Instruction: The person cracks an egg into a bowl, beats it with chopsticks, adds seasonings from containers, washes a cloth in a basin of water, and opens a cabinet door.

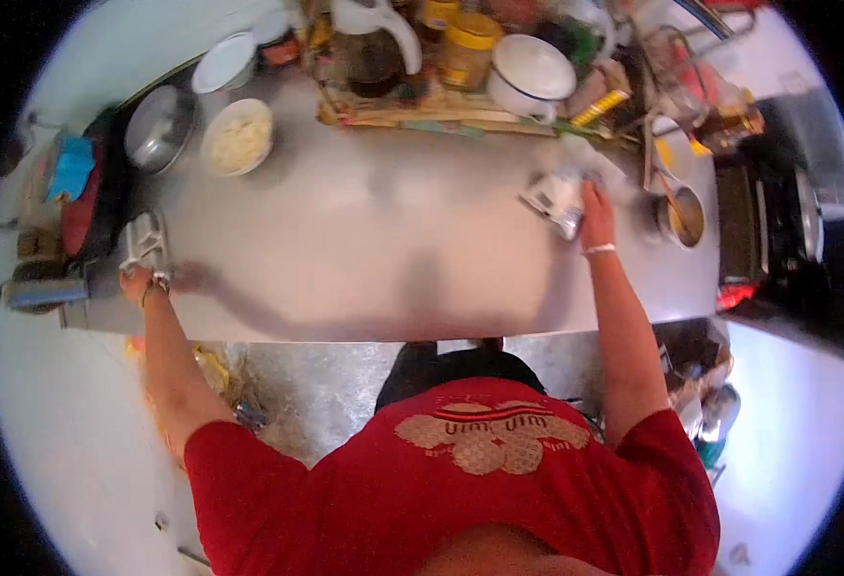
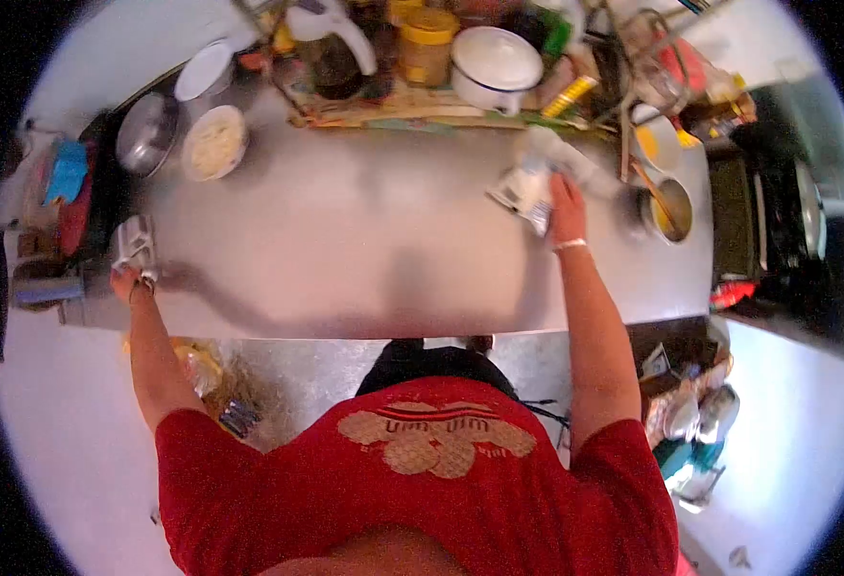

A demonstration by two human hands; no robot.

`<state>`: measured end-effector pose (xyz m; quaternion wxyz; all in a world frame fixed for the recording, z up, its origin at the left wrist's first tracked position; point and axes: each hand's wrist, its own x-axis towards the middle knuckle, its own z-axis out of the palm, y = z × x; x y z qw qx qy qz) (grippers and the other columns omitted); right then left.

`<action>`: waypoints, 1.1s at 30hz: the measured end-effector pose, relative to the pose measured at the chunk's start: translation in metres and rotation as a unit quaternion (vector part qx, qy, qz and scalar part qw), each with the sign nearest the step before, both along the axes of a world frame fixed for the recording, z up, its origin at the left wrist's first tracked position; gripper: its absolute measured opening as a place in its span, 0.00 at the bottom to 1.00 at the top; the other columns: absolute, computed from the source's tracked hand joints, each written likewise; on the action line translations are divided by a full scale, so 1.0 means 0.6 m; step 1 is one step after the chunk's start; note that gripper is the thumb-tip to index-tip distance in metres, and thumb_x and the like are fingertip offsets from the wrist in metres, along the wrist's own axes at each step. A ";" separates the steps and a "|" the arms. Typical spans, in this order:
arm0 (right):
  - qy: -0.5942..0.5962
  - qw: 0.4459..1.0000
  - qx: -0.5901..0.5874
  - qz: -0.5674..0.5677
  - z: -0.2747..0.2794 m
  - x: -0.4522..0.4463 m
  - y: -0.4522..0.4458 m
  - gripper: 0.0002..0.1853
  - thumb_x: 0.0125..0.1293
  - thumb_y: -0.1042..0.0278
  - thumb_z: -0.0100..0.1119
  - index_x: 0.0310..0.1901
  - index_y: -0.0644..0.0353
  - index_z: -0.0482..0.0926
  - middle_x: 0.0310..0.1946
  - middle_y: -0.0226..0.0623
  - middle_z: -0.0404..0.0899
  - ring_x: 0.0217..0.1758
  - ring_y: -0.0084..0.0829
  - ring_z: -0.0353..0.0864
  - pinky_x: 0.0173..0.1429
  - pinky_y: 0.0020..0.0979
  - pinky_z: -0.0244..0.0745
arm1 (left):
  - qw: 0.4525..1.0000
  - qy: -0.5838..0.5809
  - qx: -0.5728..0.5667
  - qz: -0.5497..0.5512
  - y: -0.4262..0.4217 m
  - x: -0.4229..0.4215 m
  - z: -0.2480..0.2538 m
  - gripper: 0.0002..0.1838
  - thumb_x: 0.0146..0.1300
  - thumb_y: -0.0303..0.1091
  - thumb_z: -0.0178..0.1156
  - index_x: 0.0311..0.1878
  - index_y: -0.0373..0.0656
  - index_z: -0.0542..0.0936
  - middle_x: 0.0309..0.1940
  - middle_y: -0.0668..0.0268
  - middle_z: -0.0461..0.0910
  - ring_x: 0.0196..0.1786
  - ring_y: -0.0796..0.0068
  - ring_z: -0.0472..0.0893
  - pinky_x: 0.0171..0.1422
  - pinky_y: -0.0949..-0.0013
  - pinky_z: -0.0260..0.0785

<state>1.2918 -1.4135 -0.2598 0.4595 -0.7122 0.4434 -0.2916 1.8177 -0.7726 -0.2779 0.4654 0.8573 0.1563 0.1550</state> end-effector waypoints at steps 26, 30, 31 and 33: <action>0.000 0.973 -0.214 -0.085 0.262 -0.488 -0.120 0.16 0.66 0.61 0.45 0.48 0.63 0.75 0.36 0.41 0.79 0.36 0.27 0.76 0.42 0.26 0.69 | 0.832 0.078 -0.130 -0.534 -0.674 -0.911 0.122 0.14 0.59 0.30 0.53 0.49 0.42 0.73 0.50 0.61 0.71 0.48 0.74 0.72 0.45 0.75 0.68; 0.016 0.958 -0.276 -0.070 0.271 -0.499 -0.157 0.17 0.66 0.59 0.44 0.47 0.61 0.74 0.35 0.47 0.78 0.36 0.40 0.78 0.40 0.31 0.71 | 0.733 0.265 -0.253 -0.573 -0.867 -0.930 0.138 0.20 0.59 0.35 0.55 0.54 0.39 0.69 0.45 0.65 0.74 0.44 0.78 0.73 0.44 0.77 0.68; 0.024 0.965 -0.244 -0.090 0.286 -0.498 -0.154 0.17 0.66 0.57 0.43 0.46 0.60 0.75 0.33 0.48 0.77 0.36 0.45 0.77 0.38 0.35 0.71 | 0.717 0.274 -0.255 -0.589 -0.917 -0.921 0.123 0.22 0.59 0.39 0.55 0.54 0.38 0.69 0.46 0.64 0.73 0.45 0.76 0.74 0.47 0.75 0.67; 0.073 0.959 -0.264 -0.075 0.277 -0.500 -0.180 0.18 0.66 0.55 0.43 0.45 0.59 0.75 0.32 0.50 0.76 0.34 0.47 0.76 0.36 0.37 0.70 | 0.690 0.307 -0.285 -0.591 -1.006 -0.916 0.104 0.26 0.58 0.44 0.56 0.55 0.37 0.68 0.48 0.64 0.71 0.47 0.74 0.72 0.51 0.73 0.65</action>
